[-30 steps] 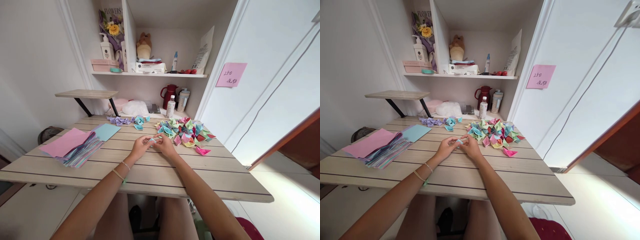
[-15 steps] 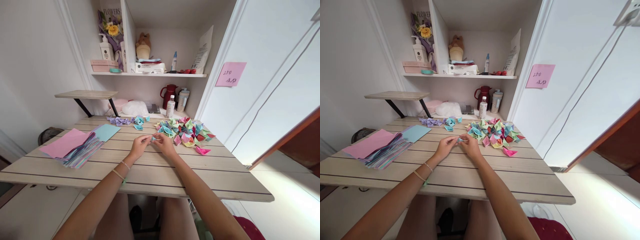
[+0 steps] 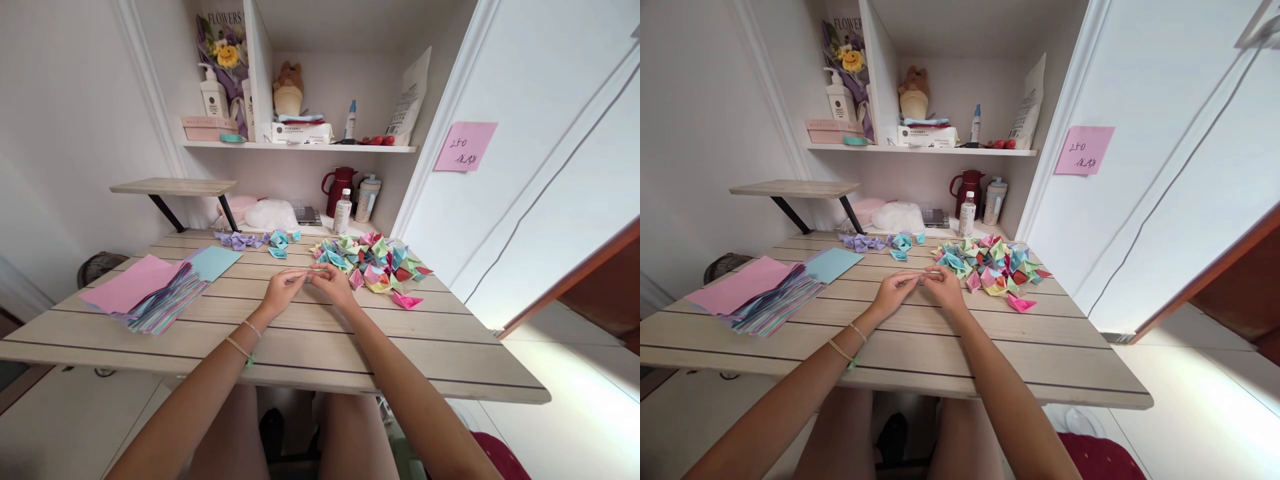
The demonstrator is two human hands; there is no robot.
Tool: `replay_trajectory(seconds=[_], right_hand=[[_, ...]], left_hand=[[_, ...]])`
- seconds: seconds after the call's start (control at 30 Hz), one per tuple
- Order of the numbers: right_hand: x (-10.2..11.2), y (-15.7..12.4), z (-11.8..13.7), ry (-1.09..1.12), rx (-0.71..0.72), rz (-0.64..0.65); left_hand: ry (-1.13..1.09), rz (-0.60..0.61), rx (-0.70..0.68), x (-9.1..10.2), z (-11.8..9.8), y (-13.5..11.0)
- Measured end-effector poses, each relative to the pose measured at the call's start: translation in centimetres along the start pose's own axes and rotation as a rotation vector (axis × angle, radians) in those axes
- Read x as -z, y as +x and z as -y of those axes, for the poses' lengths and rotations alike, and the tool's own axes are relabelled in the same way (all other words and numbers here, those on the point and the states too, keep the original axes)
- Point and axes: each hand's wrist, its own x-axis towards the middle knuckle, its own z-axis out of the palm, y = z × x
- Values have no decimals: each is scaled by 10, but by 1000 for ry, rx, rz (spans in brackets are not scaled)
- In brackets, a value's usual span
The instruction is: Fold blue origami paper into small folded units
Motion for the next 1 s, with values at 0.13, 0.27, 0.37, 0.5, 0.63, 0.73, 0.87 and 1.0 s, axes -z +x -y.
replay_trajectory(seconds=[0.13,0.27,0.37,0.5,0.63,0.73,0.87,1.0], right_hand=[[0,0,-1,1,-12,-1],[1,1,0,4,-34,-11],[2,1,0,7,-37,-15],[1,1,0,0,-29,-13],[0,0,1,-29,-18,-19],[0,-1,1,-44,-8,-18],[-1,-1,1,-59,-9,-26],[-1,-1,1,-65,-6,-28]], left_hand=[[-28,-28,52,-1,5,-1],[-90,-25,131,-1,11,0],[-68,-14,131,0,12,0],[-33,-16,108,0,11,0],[-20,-12,87,0,12,0],[-7,0,72,0,14,0],[-3,1,77,1,15,0],[-48,-1,112,0,17,0]])
